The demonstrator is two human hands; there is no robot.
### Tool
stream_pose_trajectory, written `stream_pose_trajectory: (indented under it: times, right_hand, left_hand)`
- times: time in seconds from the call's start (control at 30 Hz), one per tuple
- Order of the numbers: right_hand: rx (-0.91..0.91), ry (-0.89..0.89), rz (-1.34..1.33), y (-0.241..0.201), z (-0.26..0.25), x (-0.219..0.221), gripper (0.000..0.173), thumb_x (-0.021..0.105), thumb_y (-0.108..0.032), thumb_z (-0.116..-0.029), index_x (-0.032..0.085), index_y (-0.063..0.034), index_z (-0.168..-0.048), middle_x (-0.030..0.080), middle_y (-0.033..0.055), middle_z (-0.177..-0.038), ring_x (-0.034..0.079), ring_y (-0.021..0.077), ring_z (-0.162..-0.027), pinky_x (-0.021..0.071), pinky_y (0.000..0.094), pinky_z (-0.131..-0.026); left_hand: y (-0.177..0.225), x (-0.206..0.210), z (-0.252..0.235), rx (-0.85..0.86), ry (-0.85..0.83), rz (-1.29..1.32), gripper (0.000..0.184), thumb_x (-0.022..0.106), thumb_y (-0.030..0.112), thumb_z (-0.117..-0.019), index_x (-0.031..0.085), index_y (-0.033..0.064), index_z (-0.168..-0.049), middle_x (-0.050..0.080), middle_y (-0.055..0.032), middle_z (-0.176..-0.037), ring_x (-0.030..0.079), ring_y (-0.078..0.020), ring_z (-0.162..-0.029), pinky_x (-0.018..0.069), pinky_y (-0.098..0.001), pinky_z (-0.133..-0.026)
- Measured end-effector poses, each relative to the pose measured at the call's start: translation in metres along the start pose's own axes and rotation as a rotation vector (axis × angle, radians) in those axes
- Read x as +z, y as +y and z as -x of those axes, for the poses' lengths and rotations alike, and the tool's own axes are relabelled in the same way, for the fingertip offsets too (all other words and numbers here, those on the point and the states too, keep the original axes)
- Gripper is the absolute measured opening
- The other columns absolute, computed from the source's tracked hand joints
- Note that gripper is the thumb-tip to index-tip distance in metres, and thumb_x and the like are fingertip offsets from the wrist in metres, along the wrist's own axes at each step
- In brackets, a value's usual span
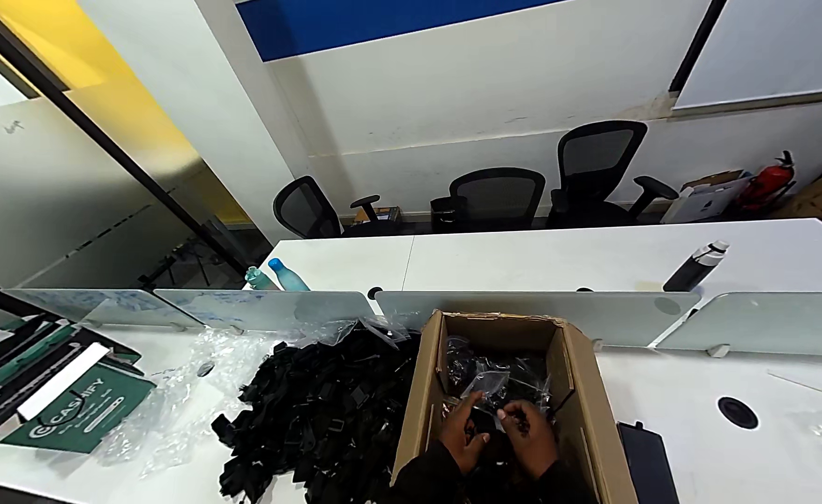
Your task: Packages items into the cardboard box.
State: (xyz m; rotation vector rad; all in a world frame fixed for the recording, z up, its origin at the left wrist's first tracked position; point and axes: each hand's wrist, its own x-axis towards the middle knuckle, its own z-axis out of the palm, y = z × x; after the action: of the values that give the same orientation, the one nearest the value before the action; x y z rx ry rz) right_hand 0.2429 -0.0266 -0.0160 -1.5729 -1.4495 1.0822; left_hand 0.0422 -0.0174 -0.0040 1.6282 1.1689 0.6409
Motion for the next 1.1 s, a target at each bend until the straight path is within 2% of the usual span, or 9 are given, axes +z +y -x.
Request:
stream_pose_trajectory:
  times: [0.13,0.23,0.33,0.57,0.73,0.83,0.9,1.0,1.1]
  right_hand:
    - [0.419,-0.243,-0.052,-0.002,-0.006,-0.003,0.054,0.055,-0.046,-0.1037,0.058,0.0003,-0.132,0.068,0.0202,-0.112,0.067,0.0296,-0.102,0.0522,0.0482,-0.095]
    - [0.489,-0.321,-0.199,-0.005,-0.004,-0.002,0.064,0.066,-0.042,-0.098,0.049,0.001,-0.142,0.064,0.0237,-0.126,0.065,0.0303,-0.114,0.0514,0.0471,-0.101]
    - [0.545,-0.301,-0.374,-0.001,-0.005,0.003,0.073,0.077,-0.028,-0.0905,0.041,0.002,-0.146,0.064,0.0244,-0.124,0.067,0.0299,-0.109,0.0554,0.0456,-0.095]
    - [0.617,-0.067,-0.595,-0.006,-0.006,0.002,0.087,0.079,0.008,-0.0789,0.03,0.0024,-0.151,0.065,0.0214,-0.105,0.067,0.0243,-0.087,0.0577,0.0404,-0.081]
    - [0.439,0.007,-0.659,0.002,-0.011,0.002,0.081,0.075,0.014,-0.0742,0.036,0.005,-0.145,0.063,0.0085,-0.08,0.062,0.0144,-0.067,0.0562,0.0322,-0.067]
    - [0.373,-0.102,-0.692,0.004,-0.009,0.002,0.047,0.069,0.011,-0.0806,0.061,0.0065,-0.127,0.073,0.0141,-0.096,0.07,0.018,-0.08,0.0601,0.0346,-0.076]
    - [0.351,-0.123,-0.689,0.004,-0.008,0.003,0.03,0.065,0.01,-0.0819,0.068,0.0051,-0.112,0.073,0.0122,-0.093,0.068,0.016,-0.077,0.0577,0.0324,-0.072]
    - [0.288,-0.133,-0.674,0.004,-0.009,0.003,0.022,0.063,0.009,-0.081,0.069,0.0009,-0.101,0.071,0.0089,-0.092,0.067,0.015,-0.081,0.0574,0.0323,-0.072]
    - [0.271,-0.15,-0.728,0.002,-0.007,0.003,0.023,0.06,0.007,-0.0816,0.065,0.0011,-0.104,0.072,0.0112,-0.097,0.069,0.0179,-0.086,0.0589,0.0358,-0.076]
  left_hand:
    - [0.004,0.0,0.003,0.044,-0.086,0.074,0.078,0.07,0.01,-0.0905,0.033,0.0075,-0.159,0.041,-0.015,-0.159,0.065,-0.0134,-0.082,0.0578,-0.0328,-0.074]
    - [0.009,0.0,0.005,0.051,-0.134,0.102,0.083,0.072,0.009,-0.089,0.029,0.0061,-0.161,0.043,-0.0191,-0.156,0.064,-0.0151,-0.084,0.0571,-0.0336,-0.074]
    - [0.013,-0.001,0.008,0.028,-0.189,0.107,0.09,0.073,0.01,-0.0883,0.024,0.0094,-0.163,0.048,-0.0215,-0.15,0.065,-0.0187,-0.084,0.0579,-0.0371,-0.075]
    - [0.015,-0.001,0.006,-0.034,-0.197,0.111,0.093,0.073,0.009,-0.0899,0.018,0.0091,-0.164,0.032,-0.0179,-0.164,0.066,-0.0136,-0.081,0.0581,-0.0333,-0.075]
    - [0.015,-0.001,0.001,-0.148,-0.161,0.026,0.097,0.075,0.01,-0.0887,0.016,0.01,-0.165,0.029,-0.0202,-0.165,0.07,-0.0241,-0.093,0.0601,-0.0415,-0.083]
    - [0.014,-0.001,0.001,-0.17,-0.177,0.006,0.098,0.076,0.012,-0.0886,0.014,0.0104,-0.165,0.032,-0.0214,-0.163,0.071,-0.0249,-0.094,0.06,-0.0417,-0.085]
    - [0.012,-0.001,0.0,-0.171,-0.174,-0.006,0.098,0.076,0.013,-0.0886,0.014,0.0096,-0.165,0.03,-0.0208,-0.164,0.07,-0.0244,-0.094,0.0596,-0.0413,-0.085]
    - [0.012,-0.002,0.0,-0.205,-0.152,-0.032,0.096,0.075,0.015,-0.0903,0.014,0.0096,-0.165,0.029,-0.0199,-0.165,0.071,-0.0243,-0.093,0.0593,-0.0417,-0.086]
    - [0.013,-0.002,-0.001,-0.266,-0.125,-0.026,0.096,0.075,0.015,-0.0903,0.015,0.0104,-0.165,0.031,-0.0195,-0.165,0.071,-0.0244,-0.094,0.0586,-0.0415,-0.088]
